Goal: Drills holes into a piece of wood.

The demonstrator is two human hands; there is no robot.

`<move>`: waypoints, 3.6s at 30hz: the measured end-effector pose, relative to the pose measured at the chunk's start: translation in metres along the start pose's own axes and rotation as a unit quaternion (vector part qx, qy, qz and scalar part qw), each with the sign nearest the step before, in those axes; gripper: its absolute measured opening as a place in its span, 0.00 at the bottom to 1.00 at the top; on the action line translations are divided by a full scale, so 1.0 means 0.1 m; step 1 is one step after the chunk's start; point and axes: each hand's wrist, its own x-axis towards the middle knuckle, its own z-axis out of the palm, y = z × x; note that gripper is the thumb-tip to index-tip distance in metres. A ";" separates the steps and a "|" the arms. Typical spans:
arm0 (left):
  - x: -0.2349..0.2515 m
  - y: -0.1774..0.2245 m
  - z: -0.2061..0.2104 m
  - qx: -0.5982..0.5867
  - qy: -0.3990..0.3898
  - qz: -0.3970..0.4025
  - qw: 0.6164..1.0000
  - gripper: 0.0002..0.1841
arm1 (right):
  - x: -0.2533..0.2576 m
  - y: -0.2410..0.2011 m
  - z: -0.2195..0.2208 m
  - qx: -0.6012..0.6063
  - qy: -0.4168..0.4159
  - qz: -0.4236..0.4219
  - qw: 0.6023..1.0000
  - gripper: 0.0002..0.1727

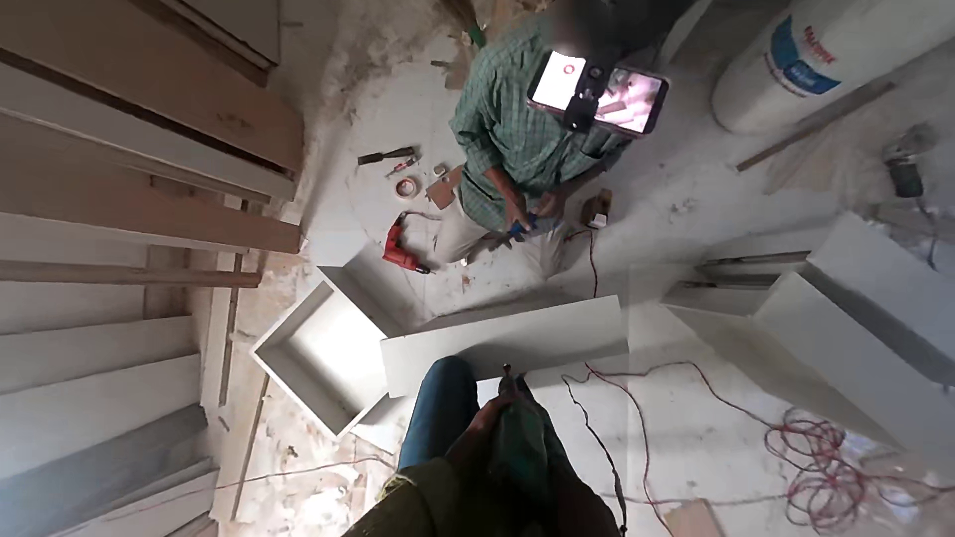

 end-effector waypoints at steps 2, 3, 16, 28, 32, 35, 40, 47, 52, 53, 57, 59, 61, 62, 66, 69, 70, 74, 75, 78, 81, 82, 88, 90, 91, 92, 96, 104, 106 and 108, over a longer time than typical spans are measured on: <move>-0.37 0.18 0.29 0.033 0.064 -0.047 0.996 0.15 | 0.02 0.17 0.20 0.037 0.051 -0.022 0.998 0.30; -0.52 0.30 0.42 0.043 0.085 -0.062 0.993 0.16 | 0.02 0.20 0.25 0.043 0.070 -0.029 0.996 0.30; -0.52 0.39 0.40 -0.049 0.035 -0.007 0.998 0.15 | 0.17 -0.01 0.20 -0.046 0.023 -0.019 0.999 0.32; -0.50 0.34 0.44 -0.028 0.059 -0.018 0.998 0.15 | 0.16 0.08 0.24 -0.034 0.030 -0.003 0.999 0.33; -0.44 0.26 0.52 0.003 0.117 -0.033 0.993 0.15 | 0.22 0.32 0.36 -0.013 0.064 -0.027 0.997 0.35; 0.04 -0.14 0.02 -0.072 0.030 -0.017 0.997 0.13 | 0.20 0.39 0.35 -0.014 0.070 -0.044 0.997 0.34; -0.67 0.27 0.80 -0.090 0.142 -0.044 0.985 0.16 | 0.19 0.38 0.29 -0.028 0.042 -0.029 0.998 0.37; -0.74 0.27 0.75 -0.086 0.079 -0.009 0.993 0.15 | 0.18 0.34 0.26 -0.040 0.032 -0.035 0.998 0.35; -0.77 0.31 0.75 -0.061 0.094 -0.010 0.994 0.17 | 0.17 0.24 0.24 -0.056 -0.002 -0.010 0.998 0.35; -0.77 0.29 0.75 -0.081 0.095 -0.016 0.992 0.17 | 0.18 0.28 0.29 -0.059 0.016 -0.018 0.998 0.35; -0.75 0.27 0.79 -0.093 0.094 -0.023 0.991 0.18 | 0.21 0.40 0.34 -0.061 0.041 -0.039 0.996 0.35; -0.72 0.26 0.78 -0.074 0.105 -0.018 0.992 0.18 | 0.21 0.37 0.32 -0.053 0.027 -0.036 0.998 0.36; -0.56 0.17 0.55 -0.027 0.051 0.002 0.998 0.18 | 0.21 0.34 0.33 -0.030 0.029 -0.029 0.999 0.35; -0.43 0.13 0.37 -0.008 0.011 -0.002 1.000 0.18 | 0.20 0.30 0.31 -0.020 0.025 -0.023 0.999 0.34; -0.12 0.09 0.02 -0.015 0.013 -0.016 1.000 0.13 | 0.22 0.13 0.23 -0.006 0.036 -0.016 0.999 0.32; -0.03 0.09 -0.05 -0.021 0.018 -0.019 0.999 0.13 | 0.22 0.05 0.14 -0.017 0.019 -0.008 1.000 0.35; -0.01 0.08 -0.06 -0.019 0.016 -0.016 1.000 0.14 | 0.21 0.03 0.12 -0.014 0.011 -0.001 1.000 0.35; -0.01 0.02 -0.06 -0.044 -0.002 -0.015 0.999 0.16 | 0.15 0.04 0.12 -0.012 0.008 0.000 1.000 0.35; -0.04 0.03 -0.03 -0.044 0.005 -0.018 0.999 0.15 | 0.15 0.05 0.13 -0.010 0.009 -0.001 1.000 0.36; -0.06 0.04 0.04 -0.041 0.026 -0.033 0.998 0.14 | 0.14 0.13 0.16 -0.006 0.021 -0.006 1.000 0.38; -0.12 0.11 0.15 0.011 0.068 -0.035 0.997 0.13 | 0.14 0.20 0.15 0.018 0.039 -0.012 0.999 0.37; -0.14 0.13 0.17 0.026 0.078 -0.033 0.996 0.14 | 0.15 0.21 0.14 0.030 0.041 -0.011 0.999 0.36; -0.05 0.09 0.18 -0.001 0.061 -0.026 0.998 0.13 | 0.16 0.24 0.09 0.059 0.030 -0.001 0.998 0.33; -0.01 0.04 0.15 0.002 0.063 -0.023 0.998 0.14 | 0.18 0.31 0.17 0.065 0.026 -0.007 0.998 0.35; 0.00 0.03 0.14 0.003 0.054 -0.024 0.998 0.14 | 0.19 0.34 0.21 0.066 0.030 -0.015 0.997 0.34; -0.01 0.03 0.13 0.006 0.040 -0.023 0.999 0.14 | 0.15 0.35 0.21 0.062 0.033 -0.027 0.997 0.33; -0.31 -0.03 0.28 -0.017 0.046 -0.017 0.999 0.13 | -0.16 0.41 0.07 0.017 0.000 -0.056 0.998 0.33; -0.93 -0.24 0.81 -0.017 0.038 0.061 0.997 0.15 | -0.52 1.15 -0.14 0.059 -0.038 -0.265 0.962 0.41; -0.93 -0.30 0.94 0.001 0.012 0.105 0.994 0.15 | -0.57 1.29 -0.12 0.065 -0.024 -0.279 0.958 0.40; -0.93 -0.39 1.06 0.013 -0.029 0.122 0.992 0.15 | -0.75 1.40 -0.12 0.071 -0.015 -0.276 0.959 0.41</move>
